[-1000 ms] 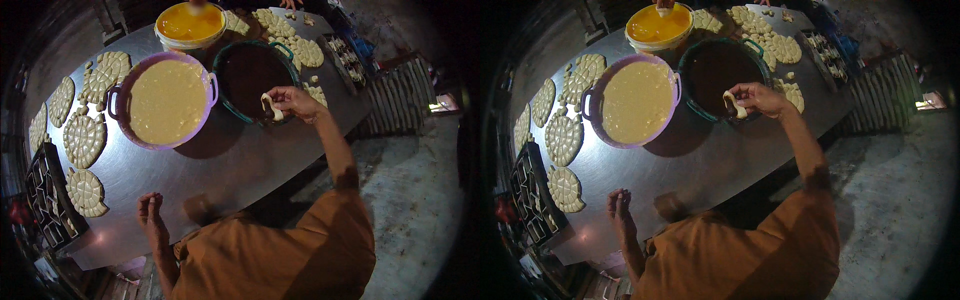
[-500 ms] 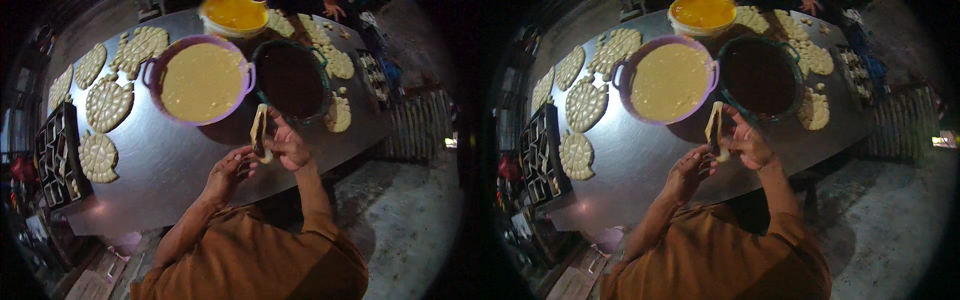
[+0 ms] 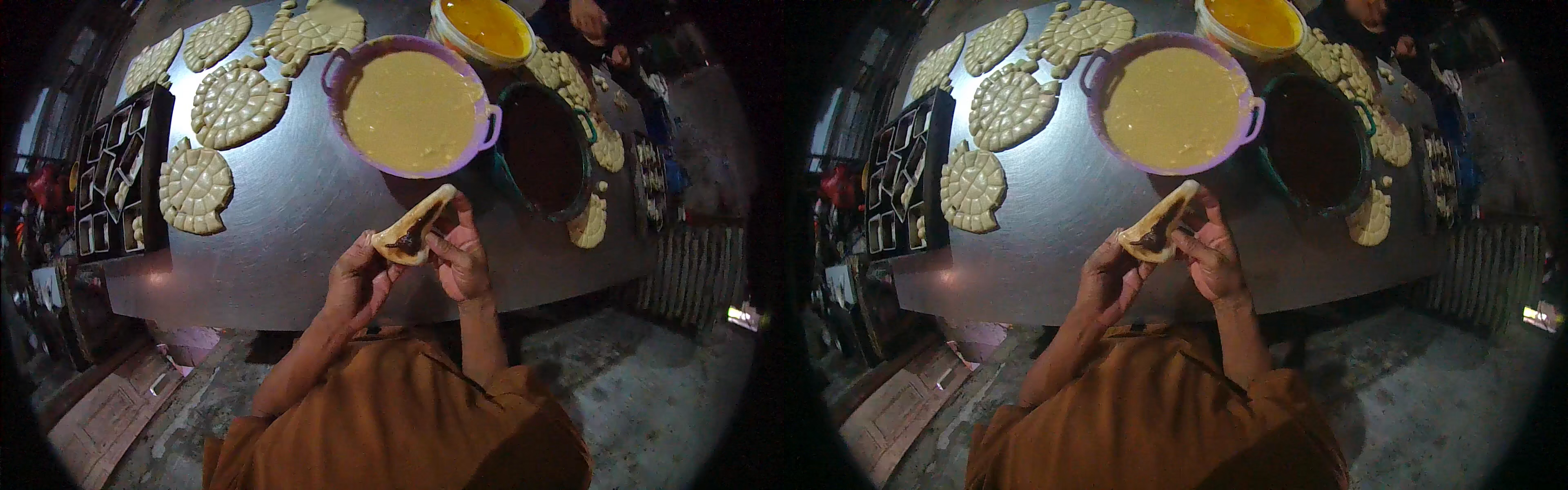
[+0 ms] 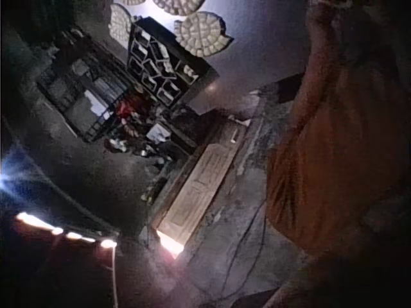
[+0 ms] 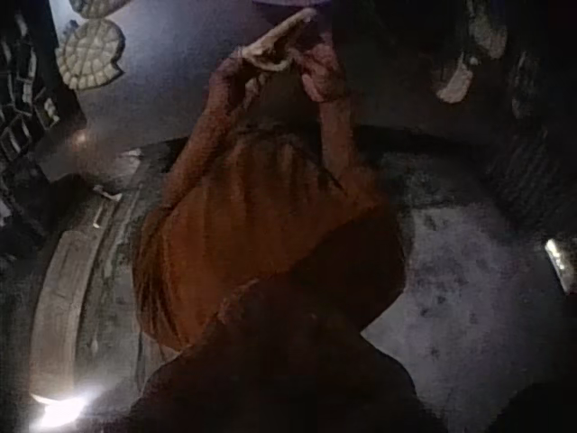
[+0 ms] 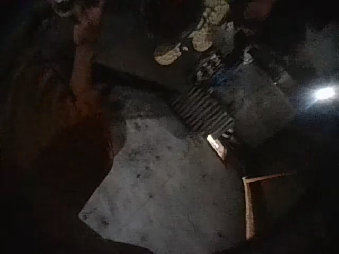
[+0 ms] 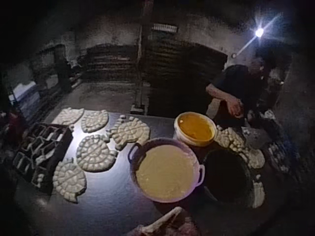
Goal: The person prepares dough shapes by hand, dipping small portions into liquid mixtures and placing them into baking pans on a metal table.
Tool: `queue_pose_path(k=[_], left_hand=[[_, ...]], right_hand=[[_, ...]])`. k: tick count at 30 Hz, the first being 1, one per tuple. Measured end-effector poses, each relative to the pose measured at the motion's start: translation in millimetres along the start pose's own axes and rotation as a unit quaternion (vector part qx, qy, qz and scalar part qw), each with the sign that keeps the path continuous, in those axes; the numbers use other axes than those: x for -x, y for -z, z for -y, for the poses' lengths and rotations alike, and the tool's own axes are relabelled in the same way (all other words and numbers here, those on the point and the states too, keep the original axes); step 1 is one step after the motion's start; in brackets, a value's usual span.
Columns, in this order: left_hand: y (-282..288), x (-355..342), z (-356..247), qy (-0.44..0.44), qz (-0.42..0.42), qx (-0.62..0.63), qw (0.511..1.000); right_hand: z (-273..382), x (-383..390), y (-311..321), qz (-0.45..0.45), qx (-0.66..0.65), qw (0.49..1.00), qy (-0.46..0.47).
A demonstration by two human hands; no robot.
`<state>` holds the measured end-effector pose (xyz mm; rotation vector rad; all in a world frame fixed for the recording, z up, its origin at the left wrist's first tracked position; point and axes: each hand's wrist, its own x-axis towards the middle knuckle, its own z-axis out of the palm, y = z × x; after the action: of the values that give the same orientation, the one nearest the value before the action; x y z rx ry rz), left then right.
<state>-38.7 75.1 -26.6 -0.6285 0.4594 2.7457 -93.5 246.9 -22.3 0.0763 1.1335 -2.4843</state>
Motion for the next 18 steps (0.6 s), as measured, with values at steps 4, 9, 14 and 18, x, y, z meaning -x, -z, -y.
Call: queue_pose_path(k=[4, 9, 14, 18], left_hand=[[2.6, 3.8, -4.6, -0.056, 0.001, 0.003, 0.998], [7.5, 7.5, -24.7, -0.118, 0.003, -0.051, 0.992], [-9.6, 21.9, -42.0, -0.219, -0.057, -0.294, 0.929], [-11.5, 27.9, -51.6, -0.239, -0.063, -0.343, 0.906]], right_hand=[[-25.2, 2.0, 3.1, -0.005, -0.003, 0.999, 0.048], [-32.0, 0.7, -22.0, 0.046, 0.307, 0.927, 0.212], [-27.1, 2.1, -42.1, 0.121, 0.603, 0.717, 0.328], [-25.8, 2.0, -42.7, 0.170, 0.699, 0.576, 0.388]])
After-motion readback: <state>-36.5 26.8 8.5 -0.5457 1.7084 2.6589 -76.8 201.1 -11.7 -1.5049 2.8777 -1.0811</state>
